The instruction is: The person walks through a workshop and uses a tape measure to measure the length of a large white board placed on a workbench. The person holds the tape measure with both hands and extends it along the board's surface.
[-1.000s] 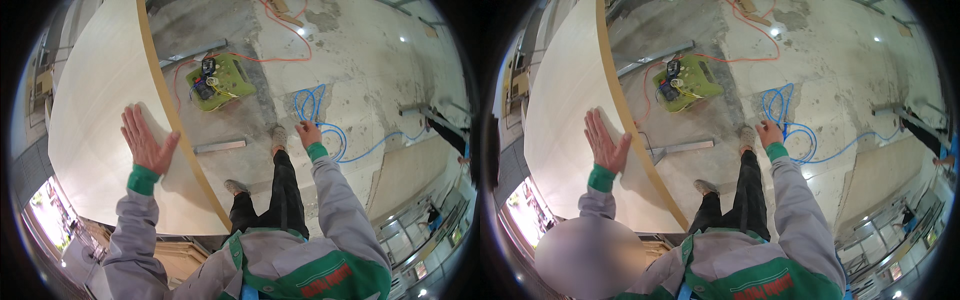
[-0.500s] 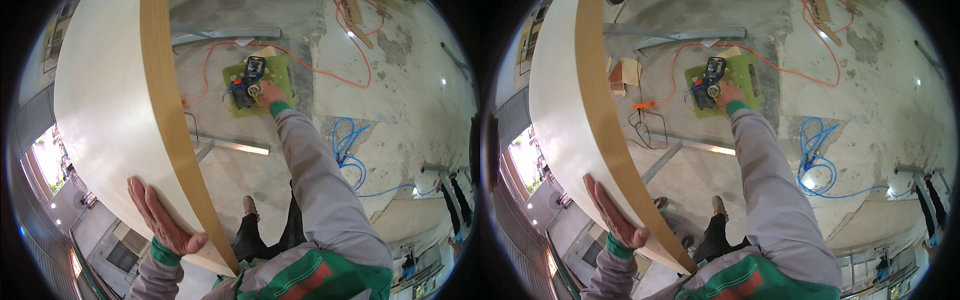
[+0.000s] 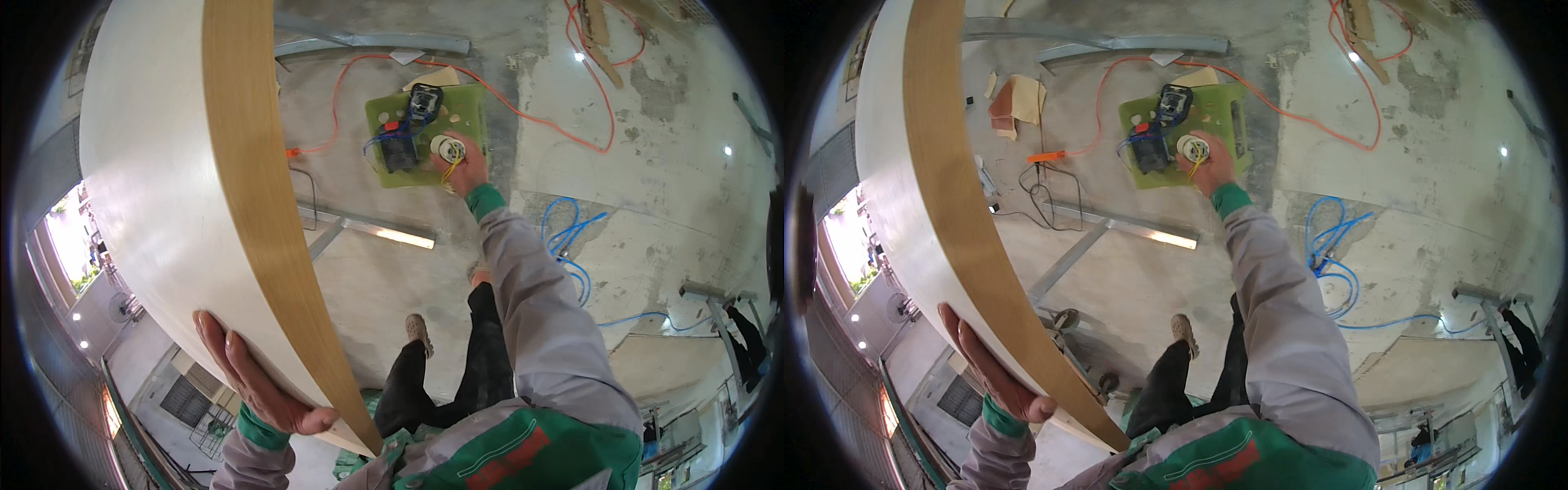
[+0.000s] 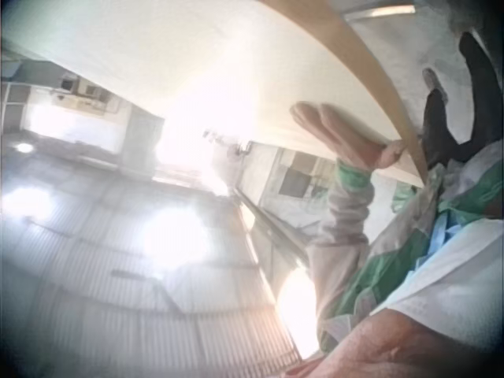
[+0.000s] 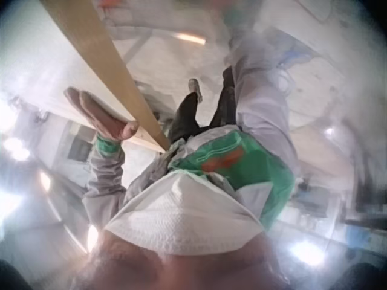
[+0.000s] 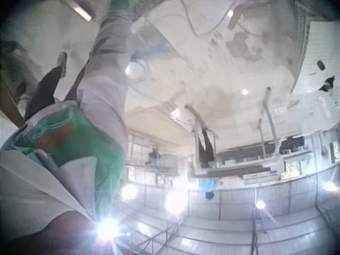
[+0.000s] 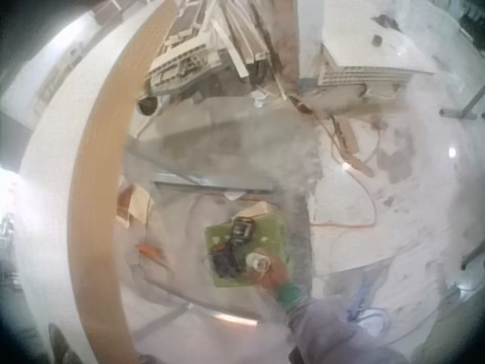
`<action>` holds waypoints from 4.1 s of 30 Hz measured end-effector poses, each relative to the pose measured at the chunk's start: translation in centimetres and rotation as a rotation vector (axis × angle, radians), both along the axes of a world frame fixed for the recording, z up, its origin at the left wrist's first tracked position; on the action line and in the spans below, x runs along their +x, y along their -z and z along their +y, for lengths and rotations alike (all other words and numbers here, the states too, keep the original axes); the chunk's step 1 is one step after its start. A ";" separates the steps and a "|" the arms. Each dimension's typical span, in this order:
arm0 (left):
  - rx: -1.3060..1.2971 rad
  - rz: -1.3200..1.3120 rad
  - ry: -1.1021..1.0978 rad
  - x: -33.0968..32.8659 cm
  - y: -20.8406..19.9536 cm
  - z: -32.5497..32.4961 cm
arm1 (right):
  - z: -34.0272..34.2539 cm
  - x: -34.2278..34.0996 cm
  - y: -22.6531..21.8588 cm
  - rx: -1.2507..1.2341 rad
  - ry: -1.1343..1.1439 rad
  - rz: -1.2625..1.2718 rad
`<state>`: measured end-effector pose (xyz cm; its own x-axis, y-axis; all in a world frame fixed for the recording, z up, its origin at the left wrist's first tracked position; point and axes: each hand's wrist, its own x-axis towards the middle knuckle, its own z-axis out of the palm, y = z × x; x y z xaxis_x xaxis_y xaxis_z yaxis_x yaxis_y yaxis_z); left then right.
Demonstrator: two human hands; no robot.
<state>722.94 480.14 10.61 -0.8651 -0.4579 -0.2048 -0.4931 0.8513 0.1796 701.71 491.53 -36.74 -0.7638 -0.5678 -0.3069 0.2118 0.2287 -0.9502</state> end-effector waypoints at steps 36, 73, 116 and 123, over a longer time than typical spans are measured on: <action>0.003 -0.297 -1.022 -27.7 47.8 1.8 | 29.4 -12.2 -17.8 -0.481 0.328 -0.937; 1.600 0.149 -0.832 -7.2 11.9 22.9 | 16.7 -16.8 -37.1 -0.828 -0.234 -0.827; 0.137 0.009 -0.580 33.4 -6.2 1.7 | 20.0 31.7 -59.1 -0.326 0.035 0.125; -0.147 0.221 -0.312 29.7 -4.0 0.6 | 19.3 31.0 -59.1 -0.593 0.049 0.018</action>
